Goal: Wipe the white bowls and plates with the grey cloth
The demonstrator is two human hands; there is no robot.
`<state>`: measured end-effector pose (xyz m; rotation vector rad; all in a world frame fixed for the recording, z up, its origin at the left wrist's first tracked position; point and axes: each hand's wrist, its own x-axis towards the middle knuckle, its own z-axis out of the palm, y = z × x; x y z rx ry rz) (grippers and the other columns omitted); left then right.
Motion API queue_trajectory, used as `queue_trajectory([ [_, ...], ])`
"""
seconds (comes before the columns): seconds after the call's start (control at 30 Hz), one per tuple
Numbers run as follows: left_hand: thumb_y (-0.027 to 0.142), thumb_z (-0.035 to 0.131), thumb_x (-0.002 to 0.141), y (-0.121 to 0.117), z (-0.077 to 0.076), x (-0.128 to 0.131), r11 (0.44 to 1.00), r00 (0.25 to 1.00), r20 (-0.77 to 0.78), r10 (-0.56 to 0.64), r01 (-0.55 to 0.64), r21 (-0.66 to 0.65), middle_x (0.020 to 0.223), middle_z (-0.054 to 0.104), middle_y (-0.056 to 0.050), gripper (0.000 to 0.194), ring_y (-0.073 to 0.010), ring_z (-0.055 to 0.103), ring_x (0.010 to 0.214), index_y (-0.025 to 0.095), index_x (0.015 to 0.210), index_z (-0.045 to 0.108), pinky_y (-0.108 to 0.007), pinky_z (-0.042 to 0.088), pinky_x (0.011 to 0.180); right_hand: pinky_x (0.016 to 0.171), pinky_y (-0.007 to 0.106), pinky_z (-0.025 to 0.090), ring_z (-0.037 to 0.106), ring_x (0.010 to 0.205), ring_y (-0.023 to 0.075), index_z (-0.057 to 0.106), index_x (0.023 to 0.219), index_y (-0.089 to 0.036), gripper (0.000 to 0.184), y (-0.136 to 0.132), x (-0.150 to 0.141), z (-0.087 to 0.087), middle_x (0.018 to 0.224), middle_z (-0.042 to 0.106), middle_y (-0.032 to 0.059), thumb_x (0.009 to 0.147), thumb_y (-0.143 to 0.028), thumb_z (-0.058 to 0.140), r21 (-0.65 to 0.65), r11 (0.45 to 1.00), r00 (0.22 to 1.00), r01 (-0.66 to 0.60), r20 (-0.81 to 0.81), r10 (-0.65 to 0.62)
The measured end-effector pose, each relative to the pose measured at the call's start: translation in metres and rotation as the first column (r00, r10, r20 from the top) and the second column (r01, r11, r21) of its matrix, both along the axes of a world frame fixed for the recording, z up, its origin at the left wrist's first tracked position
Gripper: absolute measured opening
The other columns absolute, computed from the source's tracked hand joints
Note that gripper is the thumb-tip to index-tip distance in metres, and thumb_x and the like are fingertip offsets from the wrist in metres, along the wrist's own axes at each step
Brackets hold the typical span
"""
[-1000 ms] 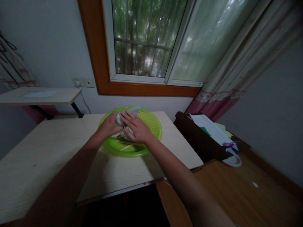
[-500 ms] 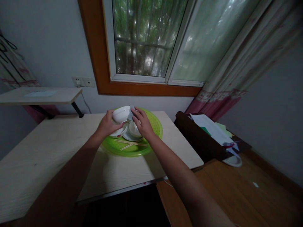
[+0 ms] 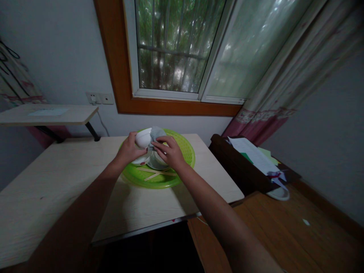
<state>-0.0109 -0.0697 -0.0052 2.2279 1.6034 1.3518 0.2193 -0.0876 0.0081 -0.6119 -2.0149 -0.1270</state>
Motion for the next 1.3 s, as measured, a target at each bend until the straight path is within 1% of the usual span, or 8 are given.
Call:
queue_trajectory([
  [0.1,0.041,0.080,0.062,-0.003,0.003,0.001,0.999,1.000,-0.007,-0.007,0.007,-0.031,0.109,0.068,-0.010,0.071,-0.0287,0.070,0.099,0.020,0.121,0.046,-0.039,0.055,0.084,0.114,0.049,0.045,0.049,0.139,0.0232,0.069,0.126,-0.034,0.031,-0.002,-0.002,0.001,0.141,0.062,0.0041,0.098,-0.024,0.060,-0.011,0.997,0.988,-0.070,0.137,0.071],
  [0.2,0.042,0.079,0.063,-0.004,0.004,0.002,0.999,1.000,-0.013,-0.008,0.007,-0.040,0.108,0.068,-0.009,0.070,-0.0287,0.070,0.100,0.021,0.121,0.046,-0.039,0.055,0.084,0.119,0.049,0.040,0.040,0.148,0.0212,0.066,0.131,-0.034,0.036,-0.001,-0.003,0.001,0.149,0.056,0.0015,0.101,-0.020,0.052,-0.051,0.996,0.984,-0.066,0.159,0.074],
  [0.37,0.049,0.080,0.065,-0.002,0.002,0.002,0.999,0.999,-0.032,0.004,-0.005,-0.046,0.113,0.067,-0.011,0.070,-0.0287,0.069,0.102,0.021,0.121,0.047,-0.038,0.055,0.083,0.107,0.045,0.049,0.058,0.123,0.0240,0.071,0.118,-0.027,0.023,0.005,0.000,-0.001,0.128,0.066,0.0093,0.100,-0.027,0.058,-0.087,0.995,0.997,0.054,-0.047,-0.058],
  [0.47,0.052,0.080,0.065,-0.003,0.002,0.002,0.999,1.000,-0.012,0.029,-0.029,-0.029,0.113,0.067,-0.011,0.072,-0.0282,0.069,0.101,0.021,0.120,0.047,-0.036,0.055,0.081,0.099,0.043,0.053,0.061,0.111,0.0240,0.070,0.114,-0.024,0.019,0.011,0.002,-0.004,0.115,0.066,0.0108,0.099,-0.029,0.060,-0.160,0.982,0.979,0.099,-0.161,-0.125],
  [0.73,0.054,0.081,0.064,-0.006,0.006,0.003,0.999,0.999,-0.040,0.035,-0.036,-0.019,0.113,0.067,-0.012,0.074,-0.0292,0.069,0.102,0.020,0.119,0.046,-0.036,0.055,0.079,0.083,0.034,0.058,0.065,0.097,0.0209,0.059,0.122,-0.019,0.031,0.020,0.004,-0.015,0.112,0.068,0.0109,0.095,-0.033,0.064,-0.307,0.948,0.928,0.078,-0.325,-0.181],
  [0.9,0.055,0.079,0.065,-0.004,0.003,0.003,0.999,0.999,-0.032,0.038,-0.039,-0.025,0.114,0.067,-0.012,0.073,-0.0295,0.070,0.103,0.020,0.120,0.046,-0.036,0.055,0.081,0.091,0.038,0.055,0.063,0.103,0.0221,0.068,0.109,-0.022,0.016,0.010,0.003,-0.006,0.107,0.068,0.0098,0.098,-0.030,0.060,-0.156,0.985,0.981,0.070,-0.169,-0.096],
  [1.17,0.042,0.079,0.061,-0.005,0.006,0.003,0.995,0.998,-0.056,0.023,-0.029,-0.099,0.114,0.068,-0.012,0.073,-0.0324,0.069,0.104,0.021,0.122,0.046,-0.039,0.055,0.083,0.087,0.034,0.052,0.061,0.101,0.0214,0.074,0.116,-0.024,0.025,-0.004,-0.005,-0.004,0.110,0.070,0.0080,0.102,-0.032,0.055,-0.049,0.997,0.976,0.065,0.212,-0.053],
  [1.3,0.037,0.078,0.061,-0.007,0.009,0.004,0.992,0.997,-0.066,0.036,-0.044,-0.115,0.113,0.068,-0.012,0.071,-0.0327,0.069,0.104,0.020,0.122,0.046,-0.040,0.055,0.083,0.084,0.034,0.051,0.060,0.100,0.0221,0.074,0.118,-0.026,0.026,-0.006,-0.006,-0.002,0.109,0.070,0.0073,0.103,-0.031,0.053,-0.026,0.995,0.957,0.100,0.276,-0.090],
])
